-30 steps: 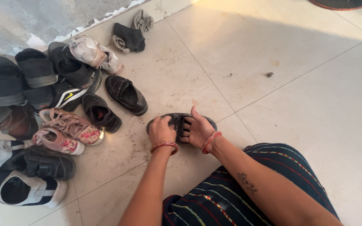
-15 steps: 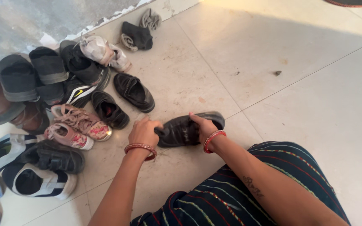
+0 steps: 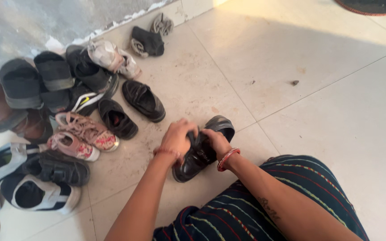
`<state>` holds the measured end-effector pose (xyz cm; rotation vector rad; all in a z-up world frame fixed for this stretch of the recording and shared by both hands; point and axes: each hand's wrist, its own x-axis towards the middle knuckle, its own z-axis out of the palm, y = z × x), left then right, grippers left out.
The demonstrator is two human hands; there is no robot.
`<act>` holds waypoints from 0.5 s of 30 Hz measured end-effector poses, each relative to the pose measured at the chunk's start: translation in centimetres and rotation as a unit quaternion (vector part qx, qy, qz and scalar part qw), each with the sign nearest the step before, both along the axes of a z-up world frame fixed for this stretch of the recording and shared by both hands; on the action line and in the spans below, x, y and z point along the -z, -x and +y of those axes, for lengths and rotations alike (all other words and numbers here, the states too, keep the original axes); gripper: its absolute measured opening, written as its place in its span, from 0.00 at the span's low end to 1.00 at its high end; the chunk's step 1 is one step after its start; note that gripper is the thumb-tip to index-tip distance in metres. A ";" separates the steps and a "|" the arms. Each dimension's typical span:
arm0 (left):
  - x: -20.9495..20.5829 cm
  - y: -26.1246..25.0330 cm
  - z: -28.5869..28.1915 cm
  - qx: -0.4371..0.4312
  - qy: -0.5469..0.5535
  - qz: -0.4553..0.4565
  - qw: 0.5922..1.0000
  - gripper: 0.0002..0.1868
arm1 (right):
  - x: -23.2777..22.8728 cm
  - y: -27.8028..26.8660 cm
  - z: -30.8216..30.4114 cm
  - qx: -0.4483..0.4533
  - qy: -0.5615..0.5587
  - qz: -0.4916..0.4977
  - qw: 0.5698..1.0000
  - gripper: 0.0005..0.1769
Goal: The person sits on a tiled floor and wipes several pairs of shoes with a dark cloth. They handle sneakers and loafers one at a time, turning them over to wipe the soles and uppers, then place them back on the floor.
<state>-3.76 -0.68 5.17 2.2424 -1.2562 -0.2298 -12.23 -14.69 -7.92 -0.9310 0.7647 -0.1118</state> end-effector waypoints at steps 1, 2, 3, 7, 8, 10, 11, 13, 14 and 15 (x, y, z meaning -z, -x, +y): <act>0.0 0.3 0.7 -0.003 -0.003 -0.006 1.000 0.15 | 0.2 -0.2 -0.5 0.030 -0.012 -0.005 0.999 0.18; 0.1 1.1 2.2 -0.006 -0.010 -0.010 1.000 0.16 | 0.3 -0.2 -0.6 0.033 -0.012 0.008 0.999 0.21; 0.1 1.8 3.5 -0.010 -0.017 -0.014 1.000 0.16 | 0.3 -0.1 -0.7 0.037 -0.012 0.021 0.999 0.23; -0.3 3.2 6.4 -0.014 -0.055 -0.005 0.998 0.19 | -0.2 -0.2 0.0 0.022 0.018 0.019 0.999 0.25; -0.5 3.6 6.9 -0.013 -0.068 -0.004 0.998 0.19 | -0.3 -0.2 0.0 0.028 -0.003 0.040 0.999 0.24; -1.1 4.1 7.7 -0.001 -0.088 -0.008 0.996 0.18 | -0.6 -0.3 -0.4 0.041 -0.043 0.078 0.995 0.26; -1.4 4.3 8.0 0.011 -0.093 -0.012 0.996 0.18 | -0.7 -0.5 -0.7 0.049 -0.015 0.081 0.995 0.30; -1.7 4.6 8.0 0.021 -0.113 -0.005 0.993 0.18 | -0.7 -0.4 -1.6 0.070 0.042 0.087 0.993 0.44; -1.7 4.8 8.1 0.016 -0.131 0.006 0.991 0.18 | -0.5 -0.3 -1.9 0.080 0.033 0.089 0.992 0.49; -1.5 5.0 8.1 0.011 -0.148 0.018 0.989 0.19 | -0.4 -0.4 -2.2 0.090 0.024 0.090 0.992 0.54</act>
